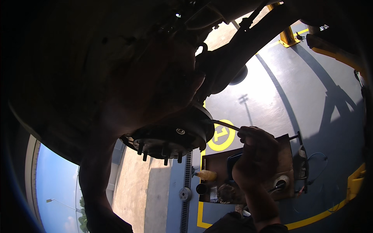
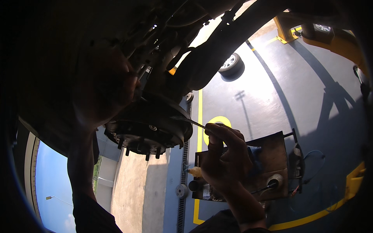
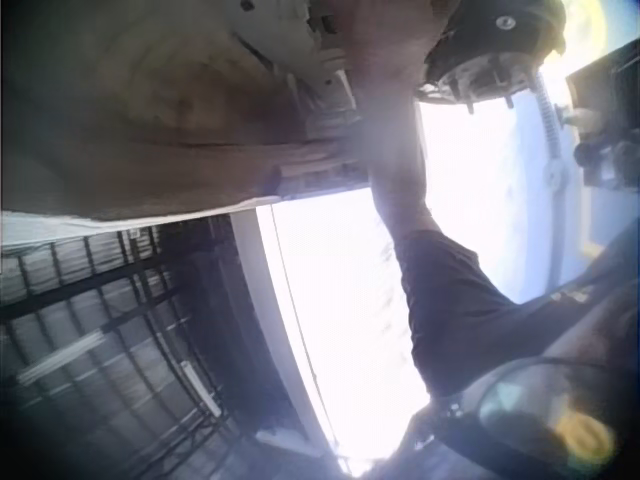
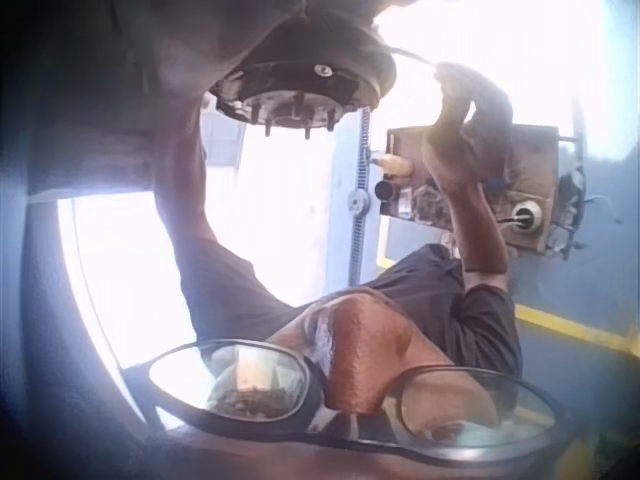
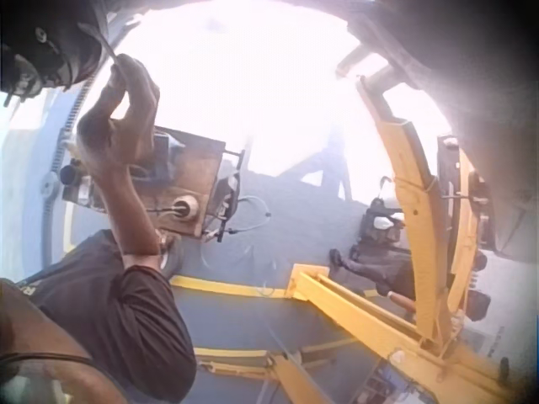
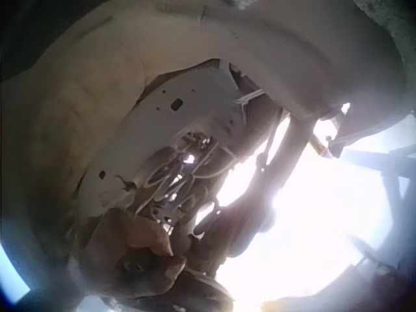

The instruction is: The person works on a vehicle's rear drum brake assembly while the car is on a lift. They wipe the drum interior with a rag, apply lubricant with a brush, and install the brake drum back onto the hub.

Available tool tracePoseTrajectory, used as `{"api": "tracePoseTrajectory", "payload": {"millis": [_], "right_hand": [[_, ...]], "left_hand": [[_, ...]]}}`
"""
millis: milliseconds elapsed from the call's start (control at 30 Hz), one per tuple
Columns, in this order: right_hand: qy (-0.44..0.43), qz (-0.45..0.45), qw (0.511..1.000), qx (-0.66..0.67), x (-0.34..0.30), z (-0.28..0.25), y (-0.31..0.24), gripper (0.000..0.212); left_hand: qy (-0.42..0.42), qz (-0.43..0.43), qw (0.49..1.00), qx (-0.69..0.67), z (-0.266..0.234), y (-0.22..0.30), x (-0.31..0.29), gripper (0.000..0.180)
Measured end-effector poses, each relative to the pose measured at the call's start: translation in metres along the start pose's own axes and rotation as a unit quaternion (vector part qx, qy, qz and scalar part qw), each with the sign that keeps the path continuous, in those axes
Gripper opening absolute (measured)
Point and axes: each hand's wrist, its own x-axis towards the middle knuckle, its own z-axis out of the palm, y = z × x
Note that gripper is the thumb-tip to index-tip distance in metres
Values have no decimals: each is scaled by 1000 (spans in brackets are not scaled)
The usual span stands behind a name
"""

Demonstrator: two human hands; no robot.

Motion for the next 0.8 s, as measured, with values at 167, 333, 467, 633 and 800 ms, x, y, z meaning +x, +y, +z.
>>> {"api": "tracePoseTrajectory", "payload": {"millis": [167,333,467,633,800], "right_hand": [[25,-17,999,-26,1,9,13,20],[22,34,998,45,-17,27,-8,23],[38,-7,999,-33,-8,18,26,25],[14,-7,1000,-4,-15,20,35,29],[39,8,998,43,-34,31,46,31]], "left_hand": [[73,48,995,-40,24,-20,19,28],[30,-182,955,-231,-12,33,25,35],[66,-189,926,-319,22,1,41,31],[54,-191,921,-334,25,-19,38,29],[37,-189,921,-340,22,-30,33,28]]}}
